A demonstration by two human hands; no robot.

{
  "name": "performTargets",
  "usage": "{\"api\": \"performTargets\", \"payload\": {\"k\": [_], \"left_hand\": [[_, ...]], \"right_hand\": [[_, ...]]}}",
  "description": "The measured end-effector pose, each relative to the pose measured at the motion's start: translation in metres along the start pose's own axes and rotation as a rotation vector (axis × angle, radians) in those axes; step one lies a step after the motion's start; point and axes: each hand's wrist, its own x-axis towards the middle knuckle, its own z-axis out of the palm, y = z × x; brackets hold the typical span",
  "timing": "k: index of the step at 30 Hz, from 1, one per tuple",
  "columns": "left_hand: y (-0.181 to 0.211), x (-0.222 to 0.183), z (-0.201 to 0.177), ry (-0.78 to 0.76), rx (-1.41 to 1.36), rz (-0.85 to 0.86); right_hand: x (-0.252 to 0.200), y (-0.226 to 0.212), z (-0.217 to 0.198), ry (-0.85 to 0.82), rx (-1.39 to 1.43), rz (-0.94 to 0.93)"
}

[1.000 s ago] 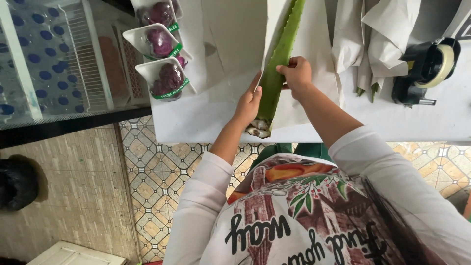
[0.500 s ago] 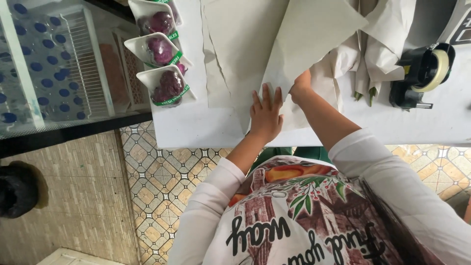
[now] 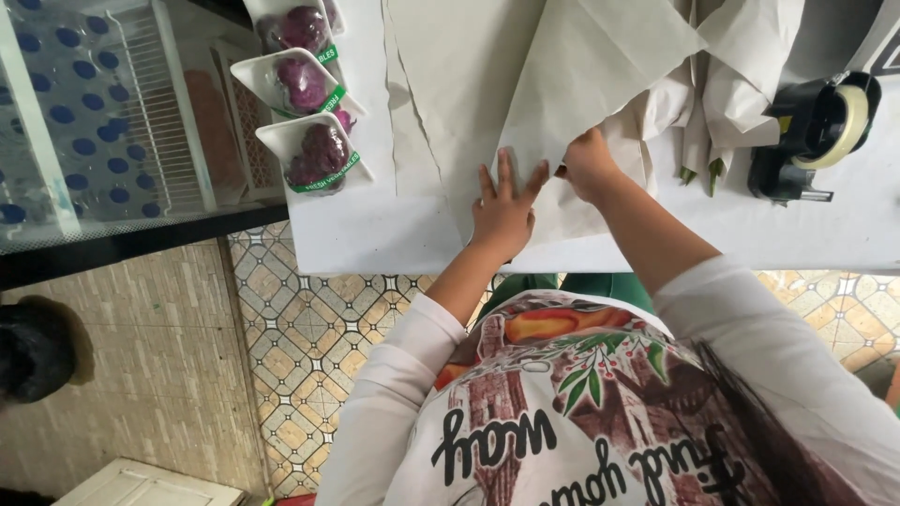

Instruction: Wiping, weighing, and wrapping aloe vera leaves in protective paper and securing them with tape.

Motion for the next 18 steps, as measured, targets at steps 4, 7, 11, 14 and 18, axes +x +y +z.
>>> {"api": "performTargets", "payload": {"k": [4,7,11,14,18], "left_hand": [[0.0,0.002,0.009,0.016,0.008,-0.012],[-0.001,0.006,0.012,0.028,0.047,-0.027],[-0.003,0.007,0.007,0.035,0.026,-0.016],[0.001,0.001,-0.002,0.034,0.02,-0.007],[0.003,0.001,-0.003,0.05,0.041,-0.008]], "right_hand": [[-0.025,-0.01,-0.003,-0.064,0.029,0.012],[-0.036,-0.026,0.015,0.0,0.11,0.115],[0.003,0.014,-0.003,0.21,-0.02,0.204],[0.014,0.027,-0.01,0.245,-0.205,0.2],[0.012,0.019,-0.01,0.251,-0.298,0.194]]}}
